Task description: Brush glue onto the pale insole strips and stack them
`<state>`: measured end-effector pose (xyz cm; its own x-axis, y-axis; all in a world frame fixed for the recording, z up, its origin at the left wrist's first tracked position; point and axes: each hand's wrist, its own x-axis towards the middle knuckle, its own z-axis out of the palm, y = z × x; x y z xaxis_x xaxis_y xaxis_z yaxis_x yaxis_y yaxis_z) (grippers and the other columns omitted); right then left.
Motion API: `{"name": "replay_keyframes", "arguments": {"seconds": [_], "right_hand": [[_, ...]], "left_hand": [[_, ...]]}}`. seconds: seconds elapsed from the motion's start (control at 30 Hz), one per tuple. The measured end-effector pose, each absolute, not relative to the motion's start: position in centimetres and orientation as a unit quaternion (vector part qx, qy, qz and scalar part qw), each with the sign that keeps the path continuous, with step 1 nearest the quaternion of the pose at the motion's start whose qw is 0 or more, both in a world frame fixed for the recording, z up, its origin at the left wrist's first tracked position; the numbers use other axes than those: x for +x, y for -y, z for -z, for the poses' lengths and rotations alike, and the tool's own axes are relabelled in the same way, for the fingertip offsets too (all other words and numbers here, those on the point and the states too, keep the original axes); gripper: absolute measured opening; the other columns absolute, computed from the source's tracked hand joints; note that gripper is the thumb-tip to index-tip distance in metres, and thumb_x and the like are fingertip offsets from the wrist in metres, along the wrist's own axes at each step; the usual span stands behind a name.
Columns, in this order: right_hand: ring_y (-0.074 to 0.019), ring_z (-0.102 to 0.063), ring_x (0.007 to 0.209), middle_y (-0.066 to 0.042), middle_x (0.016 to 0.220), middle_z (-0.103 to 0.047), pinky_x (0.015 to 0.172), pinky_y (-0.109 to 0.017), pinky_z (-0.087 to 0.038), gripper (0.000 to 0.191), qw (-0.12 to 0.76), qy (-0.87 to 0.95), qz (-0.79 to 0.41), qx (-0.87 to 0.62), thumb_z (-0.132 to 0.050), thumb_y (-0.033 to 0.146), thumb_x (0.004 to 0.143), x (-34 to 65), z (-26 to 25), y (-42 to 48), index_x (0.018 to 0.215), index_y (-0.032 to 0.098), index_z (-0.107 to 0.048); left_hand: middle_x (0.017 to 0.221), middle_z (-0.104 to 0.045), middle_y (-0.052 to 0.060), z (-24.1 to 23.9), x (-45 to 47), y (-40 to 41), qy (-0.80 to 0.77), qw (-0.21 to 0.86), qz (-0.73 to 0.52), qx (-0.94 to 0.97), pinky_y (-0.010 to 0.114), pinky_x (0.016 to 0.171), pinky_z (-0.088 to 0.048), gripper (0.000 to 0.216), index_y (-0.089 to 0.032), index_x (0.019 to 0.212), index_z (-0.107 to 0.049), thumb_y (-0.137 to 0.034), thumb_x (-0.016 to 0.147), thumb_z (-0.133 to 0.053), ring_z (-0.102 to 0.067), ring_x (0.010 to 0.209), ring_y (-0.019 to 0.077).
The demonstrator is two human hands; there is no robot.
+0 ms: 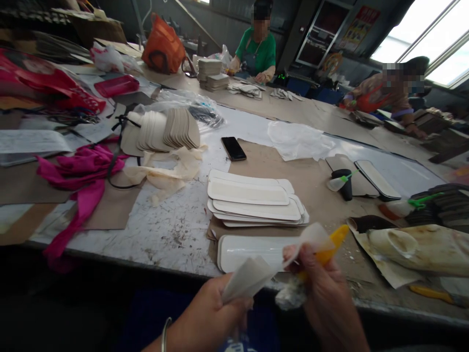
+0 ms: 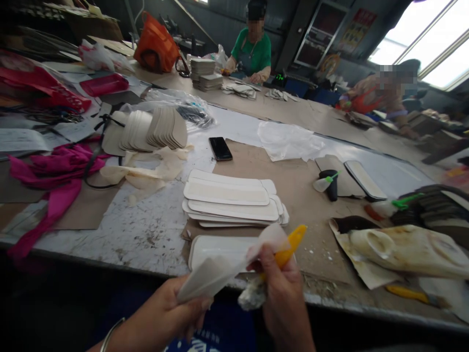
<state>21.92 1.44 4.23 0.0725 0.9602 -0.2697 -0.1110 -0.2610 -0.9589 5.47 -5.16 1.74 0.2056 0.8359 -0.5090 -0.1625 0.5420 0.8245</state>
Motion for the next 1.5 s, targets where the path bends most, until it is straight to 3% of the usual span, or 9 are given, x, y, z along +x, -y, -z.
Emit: {"name": "replay_keyframes", "arguments": {"seconds": [0.1,0.23,0.4,0.57,0.67,0.87,1.07,1.3,1.5], "right_hand": [[-0.0138,-0.051,0.052,0.002,0.052,-0.049,0.050,-0.027,-0.046,0.035,0.447,0.424,-0.571,-0.543,-0.076,0.046,0.064,26.3,-5.8,-3.0,0.056,0.021,-0.052],[-0.0093,-0.037,0.042,0.005,0.048,-0.045,0.037,-0.022,-0.028,0.028,0.230,0.549,-0.564,-0.572,-0.071,0.044,0.069,27.8,-6.3,-4.5,0.062,0.020,-0.057],[-0.0074,-0.030,0.048,0.008,0.050,-0.038,0.043,-0.021,-0.024,0.026,0.014,0.709,-0.534,-0.460,-0.062,0.032,0.074,22.3,-4.5,-6.5,0.054,0.019,-0.052],[-0.0075,-0.033,0.046,0.008,0.049,-0.038,0.042,-0.021,-0.022,0.024,-0.099,0.757,-0.473,-0.440,-0.062,0.030,0.073,18.1,-3.4,-8.1,0.055,0.019,-0.049],[-0.0088,-0.037,0.046,0.006,0.049,-0.043,0.043,-0.022,-0.022,0.026,-0.130,0.783,-0.416,-0.444,-0.064,0.032,0.072,17.1,-3.2,-8.5,0.054,0.019,-0.050],[-0.0132,-0.049,0.049,0.000,0.054,-0.058,0.047,-0.024,-0.025,0.019,-0.157,0.835,-0.314,-0.424,-0.062,0.035,0.075,16.7,-2.6,-8.5,0.064,0.020,-0.065],[-0.0199,-0.062,0.062,-0.008,0.067,-0.069,0.050,-0.025,-0.031,0.020,-0.156,0.865,-0.264,-0.398,-0.061,0.036,0.077,16.3,-2.2,-8.2,0.074,0.019,-0.071],[-0.0216,-0.063,0.067,-0.007,0.068,-0.069,0.053,-0.026,-0.031,0.017,-0.158,0.870,-0.222,-0.411,-0.062,0.034,0.078,20.3,-3.7,-7.5,0.074,0.019,-0.070],[-0.0191,-0.061,0.075,-0.006,0.083,-0.066,0.065,-0.026,-0.037,0.016,-0.131,0.798,-0.192,-0.556,-0.050,0.025,0.087,30.0,-4.2,-7.5,0.084,0.017,-0.064]], "left_hand": [[0.044,-0.044,-0.007,-1.0,3.4,5.8,-0.604,0.667,-0.352,0.258,0.021,0.042,-0.025,0.022,-0.017,0.064,-0.056,-0.036,0.063,-0.065,-0.035,0.041,0.0074],[0.041,-0.035,-0.012,-0.2,1.6,5.0,-0.680,0.594,-0.407,0.136,0.021,0.041,-0.018,0.044,-0.013,0.078,-0.059,-0.046,0.051,-0.073,-0.027,0.041,0.0061],[0.036,-0.036,-0.009,0.4,2.1,3.2,-0.653,0.631,-0.395,0.139,0.021,0.040,-0.017,0.046,-0.019,0.050,-0.046,-0.056,0.049,-0.072,-0.027,0.036,0.0045],[0.035,-0.034,-0.007,0.5,2.1,2.5,-0.648,0.653,-0.360,0.155,0.021,0.041,-0.018,0.048,-0.019,0.041,-0.042,-0.059,0.056,-0.066,-0.028,0.035,0.0046],[0.035,-0.033,-0.008,0.6,2.0,2.3,-0.647,0.661,-0.348,0.154,0.021,0.041,-0.017,0.048,-0.020,0.040,-0.041,-0.060,0.056,-0.063,-0.027,0.035,0.0047],[0.035,-0.033,-0.007,0.5,2.2,2.0,-0.655,0.660,-0.335,0.152,0.021,0.041,-0.016,0.049,-0.020,0.040,-0.041,-0.061,0.055,-0.064,-0.027,0.035,0.0048],[0.032,-0.033,-0.008,0.7,3.0,1.6,-0.690,0.624,-0.338,0.143,0.021,0.039,-0.017,0.045,-0.021,0.039,-0.039,-0.052,0.049,-0.071,-0.026,0.034,0.0046],[0.035,-0.032,-0.011,1.3,3.7,1.8,-0.728,0.567,-0.349,0.163,0.021,0.039,-0.016,0.038,-0.022,0.049,-0.041,-0.048,0.051,-0.068,-0.024,0.035,0.0055],[0.028,-0.027,-0.009,1.2,3.6,2.1,-0.731,0.560,-0.336,0.198,0.022,0.040,-0.018,0.046,-0.025,0.037,-0.030,-0.048,0.053,-0.067,-0.025,0.030,0.0060]]}}
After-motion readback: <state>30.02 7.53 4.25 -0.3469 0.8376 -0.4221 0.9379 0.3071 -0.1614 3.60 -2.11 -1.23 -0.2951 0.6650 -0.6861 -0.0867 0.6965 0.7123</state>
